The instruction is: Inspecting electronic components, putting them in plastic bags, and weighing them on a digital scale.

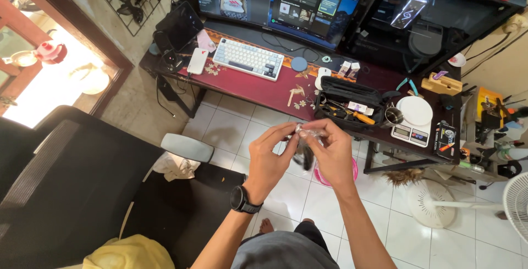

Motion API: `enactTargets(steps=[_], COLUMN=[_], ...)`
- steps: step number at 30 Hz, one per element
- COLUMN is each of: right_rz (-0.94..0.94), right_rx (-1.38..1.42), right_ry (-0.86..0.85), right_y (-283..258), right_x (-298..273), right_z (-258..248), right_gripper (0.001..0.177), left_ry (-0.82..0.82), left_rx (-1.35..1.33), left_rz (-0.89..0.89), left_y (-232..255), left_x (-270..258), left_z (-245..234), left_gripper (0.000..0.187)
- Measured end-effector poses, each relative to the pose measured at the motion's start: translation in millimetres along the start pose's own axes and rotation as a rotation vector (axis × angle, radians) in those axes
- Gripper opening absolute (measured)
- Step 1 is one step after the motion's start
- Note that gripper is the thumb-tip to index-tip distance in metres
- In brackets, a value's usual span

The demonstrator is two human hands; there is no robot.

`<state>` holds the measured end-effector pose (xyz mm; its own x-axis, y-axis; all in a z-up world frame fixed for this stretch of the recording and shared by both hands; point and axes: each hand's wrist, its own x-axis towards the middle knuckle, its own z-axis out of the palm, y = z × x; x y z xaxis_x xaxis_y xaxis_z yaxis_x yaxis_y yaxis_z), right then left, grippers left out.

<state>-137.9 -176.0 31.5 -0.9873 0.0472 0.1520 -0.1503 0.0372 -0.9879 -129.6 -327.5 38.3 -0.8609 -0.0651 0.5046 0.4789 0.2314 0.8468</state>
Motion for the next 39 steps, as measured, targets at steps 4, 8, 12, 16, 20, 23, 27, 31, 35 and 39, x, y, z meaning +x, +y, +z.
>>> enactTargets(steps=[4, 8, 12, 16, 20, 23, 27, 31, 35, 39], right_rz=[0.054, -0.147, -0.064, -0.244, -0.312, -0.297, -0.159, -0.050, 0.063, 0.059], right_rx=[-0.080, 0.001, 0.035, -0.243, -0.271, -0.045, 0.031, 0.130, 0.033, -0.149], right_ry=[0.009, -0.013, 0.038, -0.028, -0.099, -0.200, -0.195, -0.227, -0.241, -0.243], right_y=[12, 9, -14, -24, -16, -10, 7, 6, 4, 0], right_x=[-7, -7, -7, -7, -8, -8, -10, -8, -10, -9], right_z=[-10, -11, -10, -16, -23, -28, -28, -34, -34, -31], right_gripper=[0.015, 0.017, 0.030, 0.025, 0.020, 0.019, 0.009, 0.008, 0.022, 0.023], left_ry=[0.025, -0.041, -0.174, -0.267, -0.328, -0.357, -0.376, -0.391, -0.418, -0.470], left_rx=[-0.011, -0.119, -0.233, -0.220, -0.250, -0.219, -0.094, -0.127, -0.102, 0.072], left_rz=[0.024, -0.026, -0.096, -0.116, -0.211, -0.204, -0.103, -0.192, -0.162, 0.084], left_y=[1, 5, 6, -7, -22, -9, 4, 10, 16, 11], left_x=[1, 2, 5, 7, 4, 11, 14, 19, 21, 23], left_z=[-1, -3, -7, -10, -6, -10, -11, -15, -26, -32], left_gripper=[0.021, 0.018, 0.018, 0.018, 0.015, 0.014, 0.017, 0.017, 0.015, 0.014])
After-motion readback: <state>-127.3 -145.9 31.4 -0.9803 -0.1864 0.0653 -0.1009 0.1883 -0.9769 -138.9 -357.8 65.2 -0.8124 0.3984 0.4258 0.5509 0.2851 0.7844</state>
